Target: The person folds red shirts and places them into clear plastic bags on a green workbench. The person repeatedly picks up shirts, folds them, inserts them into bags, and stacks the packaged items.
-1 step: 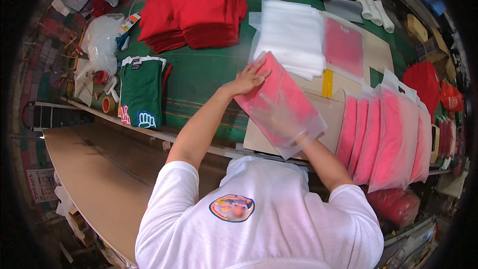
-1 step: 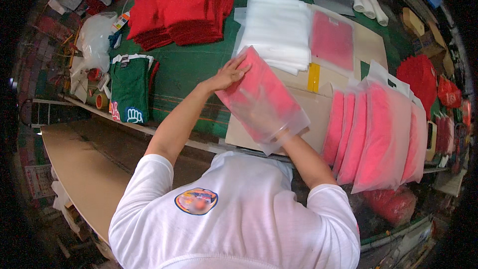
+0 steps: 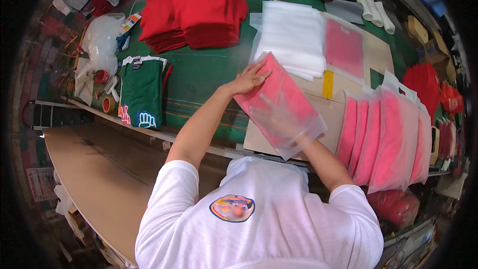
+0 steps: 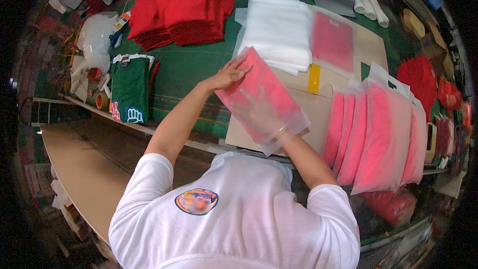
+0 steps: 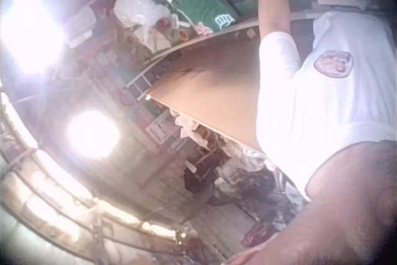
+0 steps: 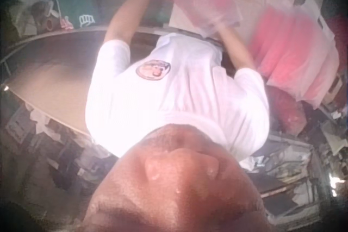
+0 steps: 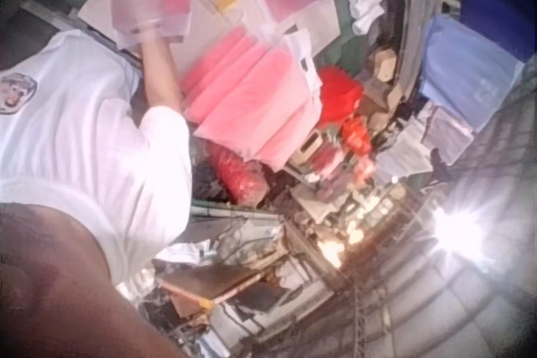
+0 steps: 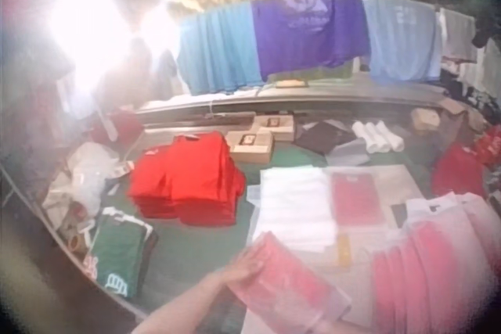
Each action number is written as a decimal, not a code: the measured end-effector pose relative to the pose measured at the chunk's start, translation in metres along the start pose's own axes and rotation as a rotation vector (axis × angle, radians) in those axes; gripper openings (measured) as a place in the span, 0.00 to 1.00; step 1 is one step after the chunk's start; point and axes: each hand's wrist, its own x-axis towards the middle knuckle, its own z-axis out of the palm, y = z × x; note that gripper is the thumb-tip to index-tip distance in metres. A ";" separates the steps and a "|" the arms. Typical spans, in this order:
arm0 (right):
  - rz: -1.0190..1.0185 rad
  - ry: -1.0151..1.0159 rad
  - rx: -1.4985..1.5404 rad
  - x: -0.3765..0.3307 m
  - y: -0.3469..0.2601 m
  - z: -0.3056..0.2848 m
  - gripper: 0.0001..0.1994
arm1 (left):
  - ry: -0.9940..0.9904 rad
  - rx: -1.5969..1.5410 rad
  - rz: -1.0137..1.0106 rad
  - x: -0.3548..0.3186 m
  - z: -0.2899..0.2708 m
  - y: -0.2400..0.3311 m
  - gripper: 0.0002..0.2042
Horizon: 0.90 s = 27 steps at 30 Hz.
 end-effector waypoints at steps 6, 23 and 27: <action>0.131 -0.050 0.004 0.012 -0.009 -0.005 0.18 | -0.077 -0.024 -0.057 0.003 -0.007 0.014 0.27; 0.077 -0.051 0.056 0.030 -0.004 -0.008 0.25 | 0.272 0.510 0.237 -0.014 0.018 0.001 0.25; 0.068 0.075 -0.084 0.016 -0.003 -0.013 0.28 | 0.289 0.517 0.242 -0.018 0.022 0.001 0.25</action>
